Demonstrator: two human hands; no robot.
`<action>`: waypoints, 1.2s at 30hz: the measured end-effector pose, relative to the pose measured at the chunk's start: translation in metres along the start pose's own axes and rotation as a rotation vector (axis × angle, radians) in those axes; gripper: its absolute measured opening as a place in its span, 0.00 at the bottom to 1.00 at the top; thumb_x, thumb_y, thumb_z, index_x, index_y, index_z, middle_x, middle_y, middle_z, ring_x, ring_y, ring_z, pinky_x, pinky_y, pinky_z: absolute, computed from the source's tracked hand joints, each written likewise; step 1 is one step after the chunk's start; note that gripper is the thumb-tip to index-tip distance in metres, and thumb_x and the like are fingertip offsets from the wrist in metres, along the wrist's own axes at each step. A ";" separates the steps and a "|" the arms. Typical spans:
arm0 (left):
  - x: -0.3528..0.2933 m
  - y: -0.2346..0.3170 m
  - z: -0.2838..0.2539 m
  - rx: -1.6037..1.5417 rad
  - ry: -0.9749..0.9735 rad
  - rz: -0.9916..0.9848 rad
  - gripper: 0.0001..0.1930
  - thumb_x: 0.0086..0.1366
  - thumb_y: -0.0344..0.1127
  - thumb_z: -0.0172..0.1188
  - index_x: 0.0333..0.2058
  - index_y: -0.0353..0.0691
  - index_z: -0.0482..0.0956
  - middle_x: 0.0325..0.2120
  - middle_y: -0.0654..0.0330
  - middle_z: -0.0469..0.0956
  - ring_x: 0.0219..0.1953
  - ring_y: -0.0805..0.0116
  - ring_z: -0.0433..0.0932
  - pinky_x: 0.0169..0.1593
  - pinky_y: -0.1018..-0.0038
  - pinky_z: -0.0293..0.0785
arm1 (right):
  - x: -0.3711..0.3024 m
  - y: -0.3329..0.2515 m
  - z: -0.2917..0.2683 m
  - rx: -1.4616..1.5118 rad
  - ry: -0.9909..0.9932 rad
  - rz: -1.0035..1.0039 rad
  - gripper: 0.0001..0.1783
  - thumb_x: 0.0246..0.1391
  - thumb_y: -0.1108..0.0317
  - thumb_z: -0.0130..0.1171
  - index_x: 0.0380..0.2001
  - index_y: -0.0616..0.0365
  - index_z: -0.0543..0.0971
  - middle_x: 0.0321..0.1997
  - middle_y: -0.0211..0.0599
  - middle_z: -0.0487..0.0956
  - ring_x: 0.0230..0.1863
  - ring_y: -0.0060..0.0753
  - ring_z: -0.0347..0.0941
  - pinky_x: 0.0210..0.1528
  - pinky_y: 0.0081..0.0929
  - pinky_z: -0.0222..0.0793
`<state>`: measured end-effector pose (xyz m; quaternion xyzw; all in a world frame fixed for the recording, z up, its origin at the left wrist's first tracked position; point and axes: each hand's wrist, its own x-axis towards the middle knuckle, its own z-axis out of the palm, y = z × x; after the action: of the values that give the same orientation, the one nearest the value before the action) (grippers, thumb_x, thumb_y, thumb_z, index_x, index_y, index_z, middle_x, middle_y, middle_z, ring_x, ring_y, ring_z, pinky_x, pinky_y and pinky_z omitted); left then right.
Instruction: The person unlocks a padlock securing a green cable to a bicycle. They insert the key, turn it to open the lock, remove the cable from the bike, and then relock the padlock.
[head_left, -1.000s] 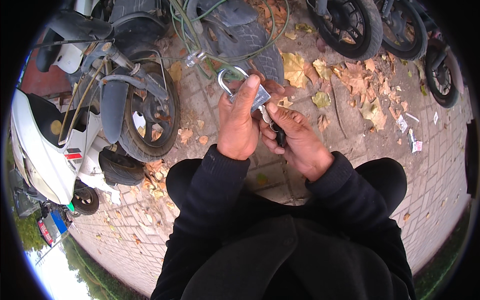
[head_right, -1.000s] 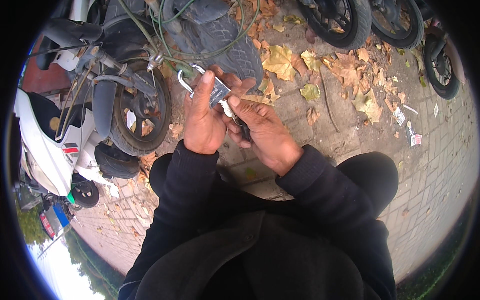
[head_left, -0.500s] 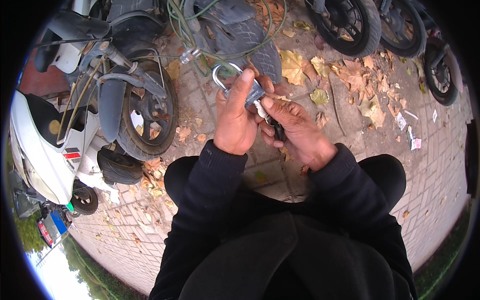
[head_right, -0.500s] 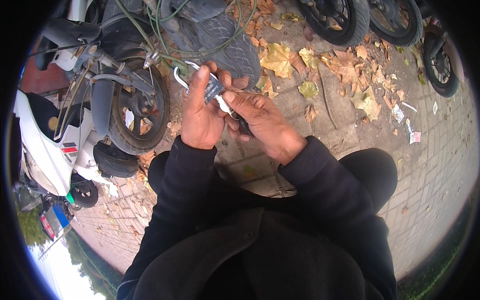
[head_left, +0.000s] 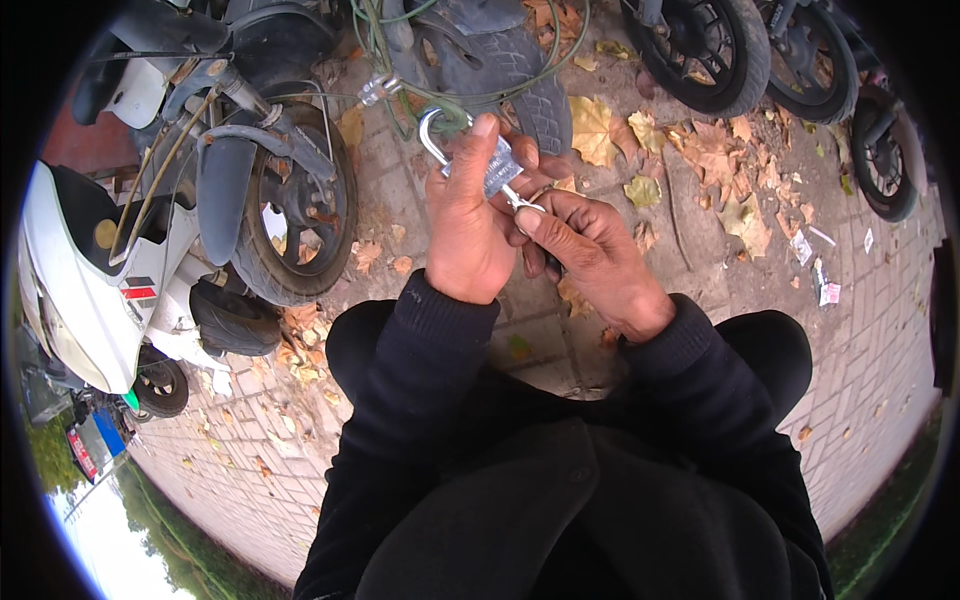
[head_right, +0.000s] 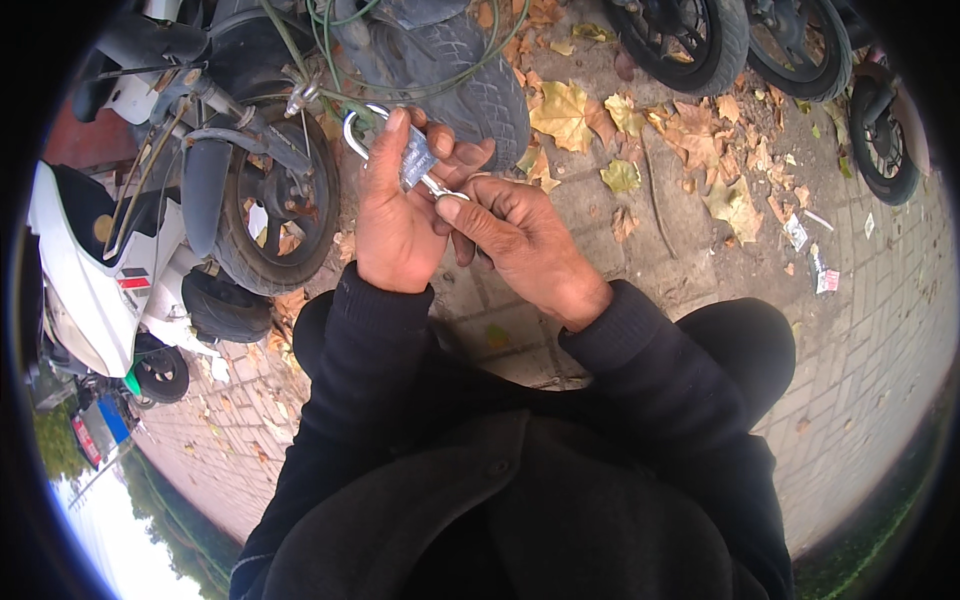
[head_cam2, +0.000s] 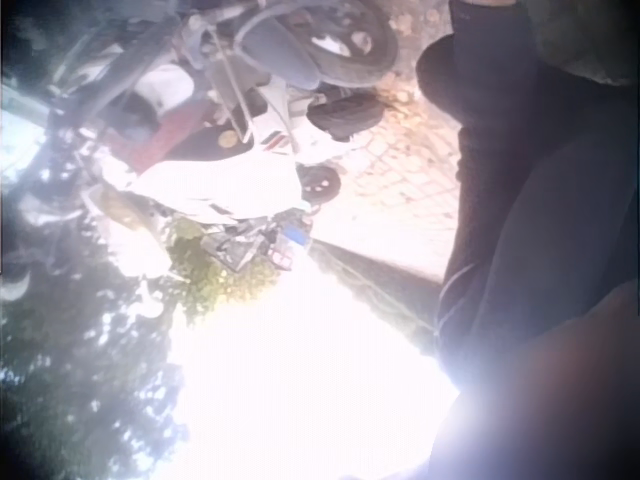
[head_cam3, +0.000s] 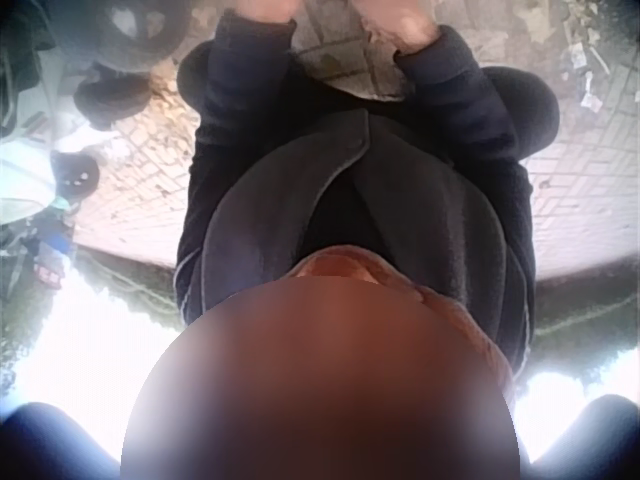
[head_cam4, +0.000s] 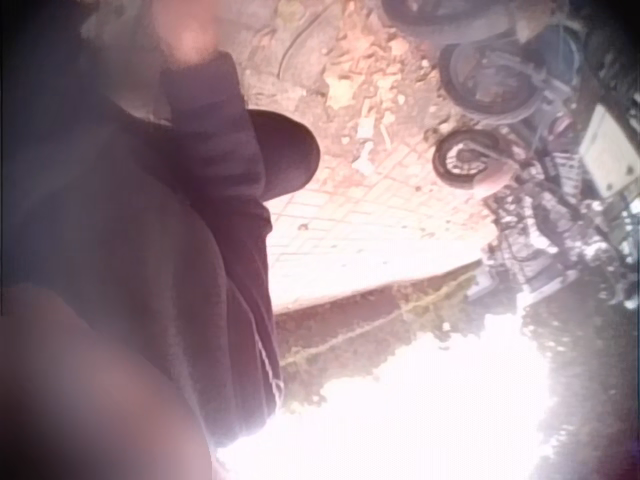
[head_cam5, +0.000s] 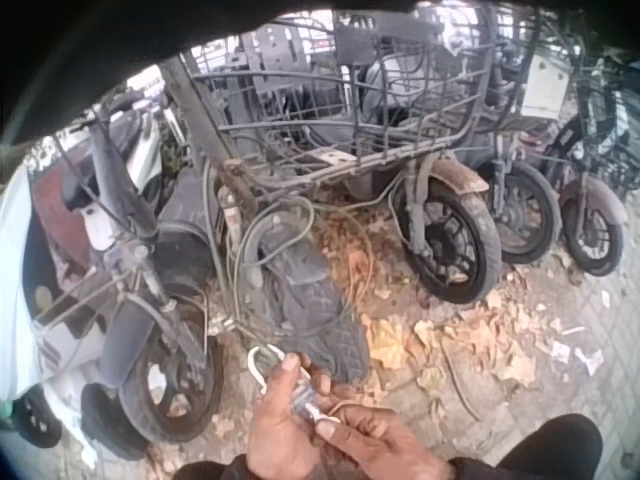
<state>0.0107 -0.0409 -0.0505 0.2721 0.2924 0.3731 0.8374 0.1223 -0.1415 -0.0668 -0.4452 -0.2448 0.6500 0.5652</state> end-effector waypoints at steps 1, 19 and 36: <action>0.001 0.002 -0.002 -0.049 0.005 0.008 0.11 0.72 0.43 0.57 0.40 0.42 0.73 0.30 0.63 0.75 0.40 0.64 0.80 0.56 0.58 0.78 | -0.001 0.000 -0.002 0.009 0.002 0.032 0.17 0.68 0.56 0.57 0.31 0.58 0.80 0.26 0.27 0.78 0.30 0.19 0.72 0.32 0.20 0.65; -0.014 0.008 0.014 0.322 0.007 0.036 0.09 0.66 0.29 0.66 0.42 0.35 0.77 0.35 0.62 0.81 0.36 0.74 0.80 0.42 0.74 0.79 | 0.033 -0.062 -0.011 0.675 0.188 -0.280 0.19 0.73 0.64 0.43 0.57 0.69 0.66 0.66 0.56 0.69 0.69 0.51 0.64 0.73 0.43 0.62; -0.015 -0.002 0.017 0.240 0.107 0.080 0.11 0.63 0.23 0.65 0.43 0.39 0.77 0.39 0.59 0.82 0.35 0.72 0.80 0.35 0.73 0.78 | 0.039 -0.035 0.008 0.462 0.271 -0.220 0.22 0.71 0.62 0.50 0.58 0.69 0.71 0.56 0.49 0.79 0.51 0.42 0.80 0.56 0.39 0.77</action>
<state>0.0150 -0.0584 -0.0363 0.3613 0.3681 0.3828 0.7664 0.1355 -0.0944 -0.0458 -0.3582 -0.0594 0.5578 0.7463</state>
